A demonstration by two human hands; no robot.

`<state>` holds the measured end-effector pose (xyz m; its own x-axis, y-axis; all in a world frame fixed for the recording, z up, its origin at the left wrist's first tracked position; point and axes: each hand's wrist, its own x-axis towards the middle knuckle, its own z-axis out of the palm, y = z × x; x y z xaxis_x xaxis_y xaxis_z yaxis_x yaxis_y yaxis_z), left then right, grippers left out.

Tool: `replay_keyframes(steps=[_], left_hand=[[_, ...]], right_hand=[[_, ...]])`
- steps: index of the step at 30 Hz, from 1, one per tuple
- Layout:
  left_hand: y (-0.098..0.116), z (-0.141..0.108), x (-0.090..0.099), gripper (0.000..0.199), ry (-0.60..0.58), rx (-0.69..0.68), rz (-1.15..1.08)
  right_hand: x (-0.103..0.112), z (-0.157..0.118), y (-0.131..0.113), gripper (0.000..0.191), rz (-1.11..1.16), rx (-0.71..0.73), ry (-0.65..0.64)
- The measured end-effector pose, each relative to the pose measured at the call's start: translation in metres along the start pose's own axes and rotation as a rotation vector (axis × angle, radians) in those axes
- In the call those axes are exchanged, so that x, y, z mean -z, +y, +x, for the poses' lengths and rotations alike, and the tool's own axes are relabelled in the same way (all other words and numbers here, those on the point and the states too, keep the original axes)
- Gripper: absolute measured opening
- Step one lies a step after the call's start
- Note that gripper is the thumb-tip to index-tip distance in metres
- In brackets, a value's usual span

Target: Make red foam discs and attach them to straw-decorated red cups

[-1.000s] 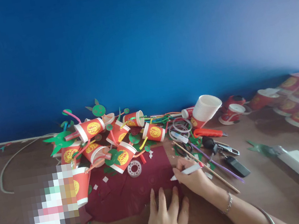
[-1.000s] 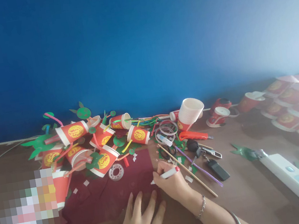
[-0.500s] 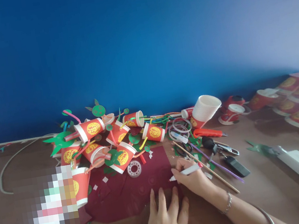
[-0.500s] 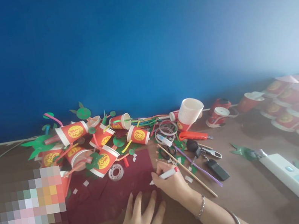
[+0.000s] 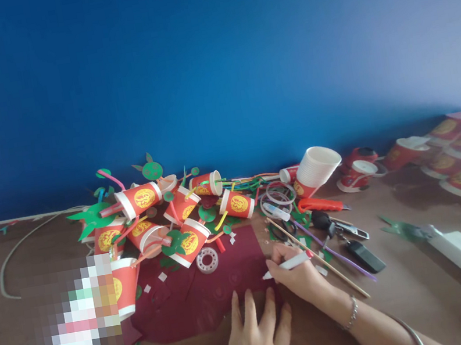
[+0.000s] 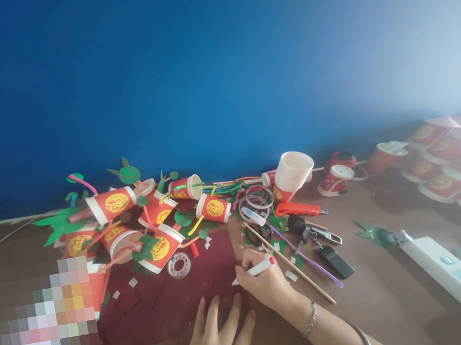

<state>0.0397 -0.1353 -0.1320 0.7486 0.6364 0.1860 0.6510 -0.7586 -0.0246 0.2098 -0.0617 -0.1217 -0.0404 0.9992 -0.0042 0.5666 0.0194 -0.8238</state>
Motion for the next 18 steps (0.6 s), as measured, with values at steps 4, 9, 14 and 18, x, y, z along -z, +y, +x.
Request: replay_keyframes(steps=[4,9,14,18], left_hand=[[-0.0006,-0.0004,-0.001,0.066,0.009,-0.007,0.004],[-0.0003,-0.0003,-0.003,0.067,-0.002,0.009,0.0],[-0.0009,-0.0022,-0.0065,0.068,0.01,-0.022,0.017],[-0.0016,-0.0035,-0.009,0.069,0.019,-0.039,0.047]], right_hand=[[0.0013,-0.0009,-0.0012,0.025,0.039,0.005,-0.006],[0.0009,-0.0004,-0.0004,0.025,0.035,-0.019,-0.004],[-0.0017,0.0008,0.0017,0.026,-0.034,-0.026,0.0],[-0.0023,0.0012,0.0014,0.026,-0.072,-0.017,0.017]])
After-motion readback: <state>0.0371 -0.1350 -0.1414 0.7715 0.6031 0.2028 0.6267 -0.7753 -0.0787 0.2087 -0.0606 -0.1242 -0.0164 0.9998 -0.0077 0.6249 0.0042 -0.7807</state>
